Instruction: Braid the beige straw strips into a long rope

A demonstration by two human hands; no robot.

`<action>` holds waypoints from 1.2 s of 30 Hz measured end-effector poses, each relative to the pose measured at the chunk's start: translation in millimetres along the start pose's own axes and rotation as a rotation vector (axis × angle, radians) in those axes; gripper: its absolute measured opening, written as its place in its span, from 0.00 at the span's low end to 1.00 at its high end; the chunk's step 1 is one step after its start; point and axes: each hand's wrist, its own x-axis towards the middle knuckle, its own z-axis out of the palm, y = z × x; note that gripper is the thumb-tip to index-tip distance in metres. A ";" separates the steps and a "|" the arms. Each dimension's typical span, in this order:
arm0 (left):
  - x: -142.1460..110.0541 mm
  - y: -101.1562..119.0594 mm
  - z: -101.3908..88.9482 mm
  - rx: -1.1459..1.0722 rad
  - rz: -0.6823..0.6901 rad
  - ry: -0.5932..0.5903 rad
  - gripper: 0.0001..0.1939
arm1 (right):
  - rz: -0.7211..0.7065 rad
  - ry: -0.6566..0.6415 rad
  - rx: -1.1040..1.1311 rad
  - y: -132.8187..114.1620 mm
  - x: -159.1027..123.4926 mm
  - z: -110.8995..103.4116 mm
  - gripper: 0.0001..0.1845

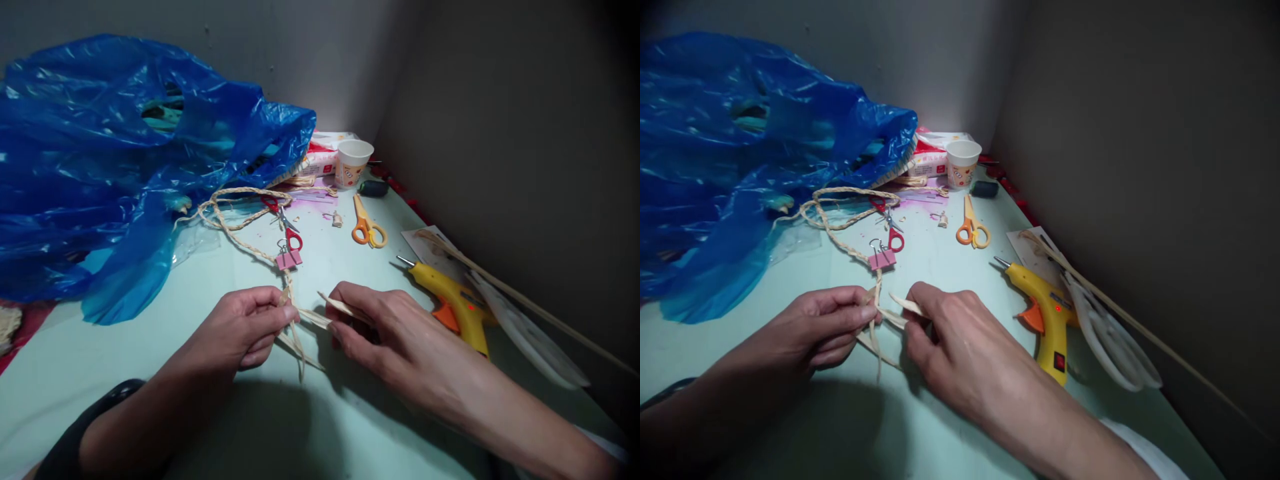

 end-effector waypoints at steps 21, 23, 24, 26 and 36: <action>-4.6 -6.7 -3.7 0.036 0.115 -0.073 0.09 | -0.160 0.057 -0.038 -26.3 -21.8 32.1 0.15; -4.9 -6.4 -3.4 0.019 0.130 -0.084 0.09 | -0.127 0.077 -0.052 -30.1 -23.8 26.3 0.15; -5.2 -6.3 -3.3 0.018 0.139 -0.087 0.09 | -0.125 0.066 -0.047 -30.8 -23.7 24.8 0.14; -5.7 -6.1 -3.1 0.027 0.151 -0.093 0.09 | -0.149 0.010 -0.016 -29.7 -21.7 23.8 0.13; -6.7 -6.0 -1.1 0.081 0.115 -0.011 0.13 | -0.052 0.171 -0.351 -3.6 -13.9 0.6 0.07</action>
